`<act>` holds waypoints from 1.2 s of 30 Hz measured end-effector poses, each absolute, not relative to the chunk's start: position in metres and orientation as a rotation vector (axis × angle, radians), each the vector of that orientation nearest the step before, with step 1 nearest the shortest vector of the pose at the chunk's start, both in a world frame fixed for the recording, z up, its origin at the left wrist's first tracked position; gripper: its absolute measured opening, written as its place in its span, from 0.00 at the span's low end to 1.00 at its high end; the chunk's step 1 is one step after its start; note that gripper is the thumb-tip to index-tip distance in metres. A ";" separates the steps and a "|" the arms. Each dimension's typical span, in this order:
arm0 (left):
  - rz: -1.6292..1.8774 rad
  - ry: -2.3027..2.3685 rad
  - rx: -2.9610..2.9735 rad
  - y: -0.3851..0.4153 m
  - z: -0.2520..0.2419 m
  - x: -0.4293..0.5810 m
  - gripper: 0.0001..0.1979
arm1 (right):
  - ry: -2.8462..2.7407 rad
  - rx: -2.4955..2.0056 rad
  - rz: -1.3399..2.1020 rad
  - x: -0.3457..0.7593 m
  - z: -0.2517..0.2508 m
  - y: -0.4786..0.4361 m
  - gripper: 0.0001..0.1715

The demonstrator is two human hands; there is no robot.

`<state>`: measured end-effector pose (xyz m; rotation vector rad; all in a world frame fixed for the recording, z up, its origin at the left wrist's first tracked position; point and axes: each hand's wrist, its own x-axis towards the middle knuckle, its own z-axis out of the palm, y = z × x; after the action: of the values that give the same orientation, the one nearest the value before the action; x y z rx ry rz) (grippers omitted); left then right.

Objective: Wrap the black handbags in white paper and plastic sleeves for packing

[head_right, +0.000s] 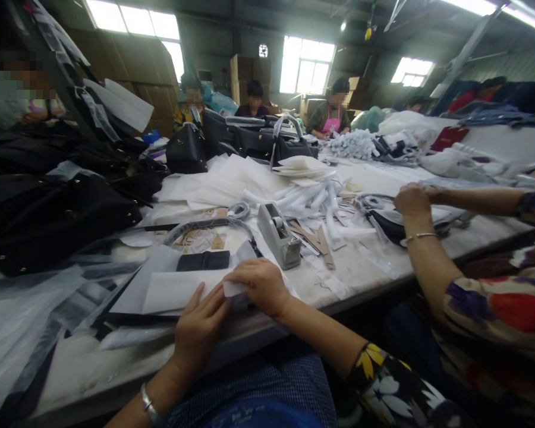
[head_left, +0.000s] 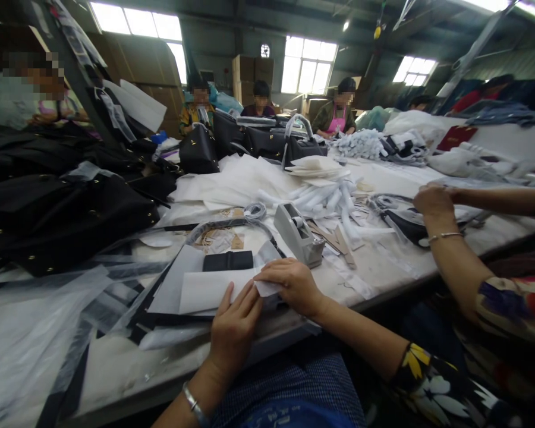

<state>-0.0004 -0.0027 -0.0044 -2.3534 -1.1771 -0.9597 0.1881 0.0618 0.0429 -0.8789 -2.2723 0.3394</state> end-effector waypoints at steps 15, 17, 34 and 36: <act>-1.022 -1.274 -2.373 -0.004 -0.010 -0.005 0.19 | -2.195 -1.410 0.730 0.178 0.041 0.096 0.28; -0.909 -1.250 -2.416 -0.004 -0.008 -0.006 0.21 | -2.199 -1.405 0.714 0.177 0.040 0.102 0.33; -0.614 -1.119 -2.399 0.004 -0.014 -0.013 0.31 | -1.601 -1.614 0.643 0.263 0.094 0.133 0.09; -0.614 -1.134 -2.397 0.003 -0.016 -0.013 0.31 | -1.550 -1.707 0.829 0.281 0.096 0.149 0.08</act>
<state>-0.0130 0.0034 -0.0158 -2.3974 -1.1341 -0.6141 0.2814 0.1487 0.0960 -1.7066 -1.5497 0.8293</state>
